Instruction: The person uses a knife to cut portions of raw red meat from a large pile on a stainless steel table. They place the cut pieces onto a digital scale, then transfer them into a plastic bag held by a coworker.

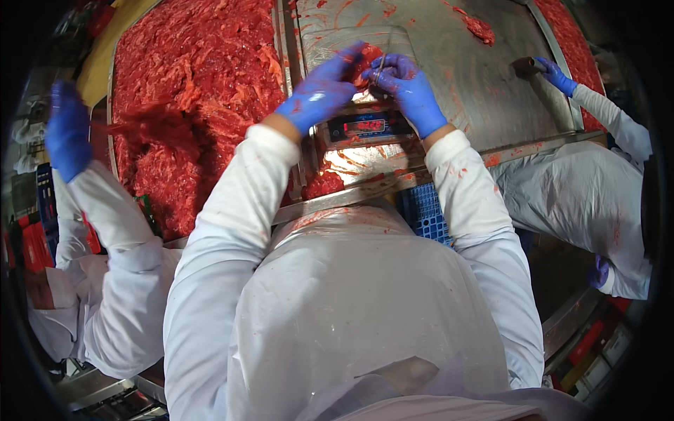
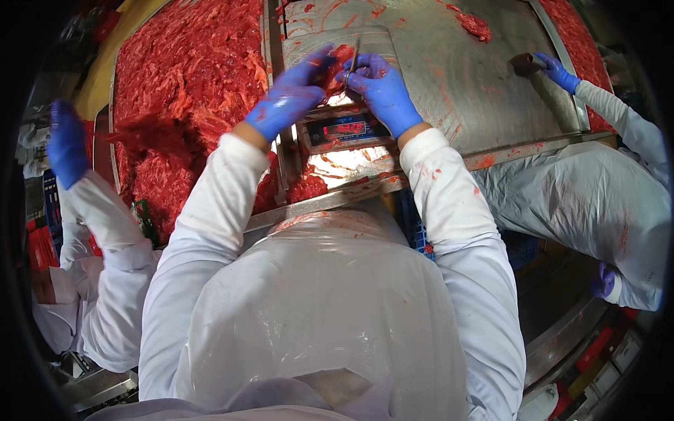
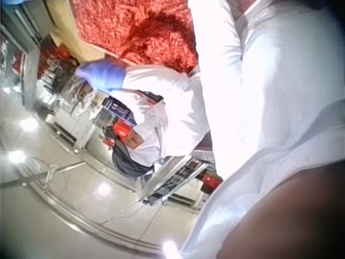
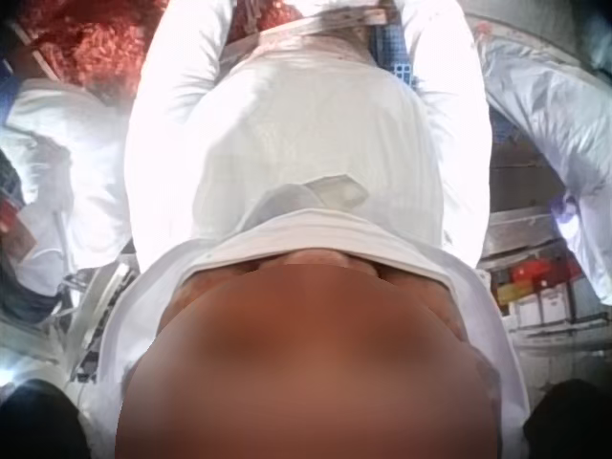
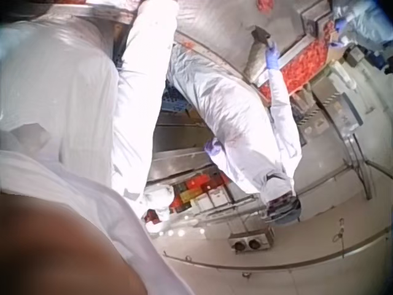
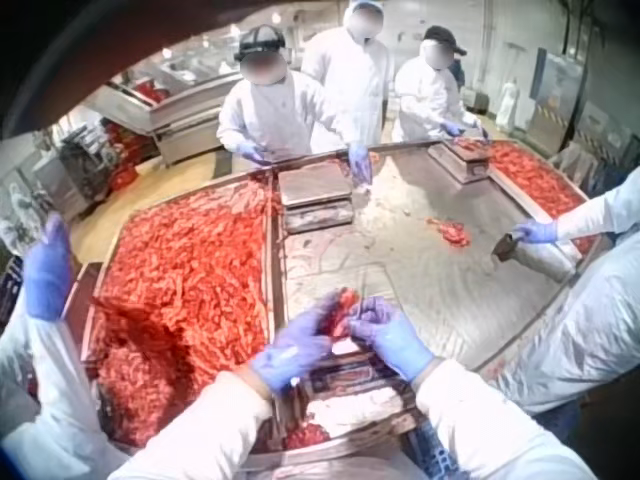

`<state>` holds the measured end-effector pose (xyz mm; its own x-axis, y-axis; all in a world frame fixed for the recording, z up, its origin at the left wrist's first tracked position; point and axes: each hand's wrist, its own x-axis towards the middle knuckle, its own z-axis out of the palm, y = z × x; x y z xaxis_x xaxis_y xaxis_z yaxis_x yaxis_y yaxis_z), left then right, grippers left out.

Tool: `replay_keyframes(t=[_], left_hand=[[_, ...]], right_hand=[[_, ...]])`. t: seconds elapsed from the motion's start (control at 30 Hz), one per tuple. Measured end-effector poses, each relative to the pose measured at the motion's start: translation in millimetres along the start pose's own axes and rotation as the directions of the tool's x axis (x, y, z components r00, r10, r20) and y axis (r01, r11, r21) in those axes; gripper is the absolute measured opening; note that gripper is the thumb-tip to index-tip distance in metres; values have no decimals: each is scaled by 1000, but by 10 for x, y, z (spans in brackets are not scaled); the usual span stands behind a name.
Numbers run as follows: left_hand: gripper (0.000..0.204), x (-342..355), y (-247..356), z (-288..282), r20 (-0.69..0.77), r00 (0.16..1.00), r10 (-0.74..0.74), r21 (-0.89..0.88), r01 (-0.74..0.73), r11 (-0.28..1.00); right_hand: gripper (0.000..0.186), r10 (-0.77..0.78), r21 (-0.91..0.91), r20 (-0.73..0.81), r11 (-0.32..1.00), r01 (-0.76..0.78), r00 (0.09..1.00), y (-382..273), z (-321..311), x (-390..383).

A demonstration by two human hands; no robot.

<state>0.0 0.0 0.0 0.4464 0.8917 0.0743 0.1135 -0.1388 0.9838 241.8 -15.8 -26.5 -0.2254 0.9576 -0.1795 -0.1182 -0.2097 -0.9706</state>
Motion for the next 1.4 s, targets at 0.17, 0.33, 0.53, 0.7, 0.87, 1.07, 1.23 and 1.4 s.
replay_keyframes(t=[0.17, 0.33, 0.53, 0.7, 0.87, 1.07, 1.23, 1.4], left_hand=[[45, -430, -494, -431, -380, 850, -364, -70, 366, 928], [24, -403, -240, 23, -224, 975, -1, 627, 145, 765], [23, -603, -1130, -254, -476, 806, -351, -132, 329, 935], [25, -697, -1290, -416, -466, 832, -300, 143, 406, 903], [61, -543, -851, -1384, -467, 862, -196, 687, 493, 533], [48, -1070, -794, -915, -379, 820, -428, 761, 540, 360], [25, -1605, -950, -478, -192, 882, -430, 811, 389, 436], [26, -895, -575, -674, -94, 901, -424, 577, 396, 714]], right_hand=[[29, -80, 90, 139, 994, 68, 987, 120, 698, -498], [29, 301, 173, 143, 930, -323, 943, 280, 357, -544], [43, -196, -138, 305, 959, 247, 932, 192, 761, -611], [54, -410, -666, 297, 559, 495, 862, 387, 817, 339], [67, -387, -697, -333, 716, 52, 860, 158, -587, 866], [58, -426, -529, -420, 832, 165, 801, 665, -526, -276], [70, -333, -835, -230, 550, -9, 914, 1069, -407, -1511], [72, -293, -867, -201, 498, -30, 935, 1049, -409, -1475]])
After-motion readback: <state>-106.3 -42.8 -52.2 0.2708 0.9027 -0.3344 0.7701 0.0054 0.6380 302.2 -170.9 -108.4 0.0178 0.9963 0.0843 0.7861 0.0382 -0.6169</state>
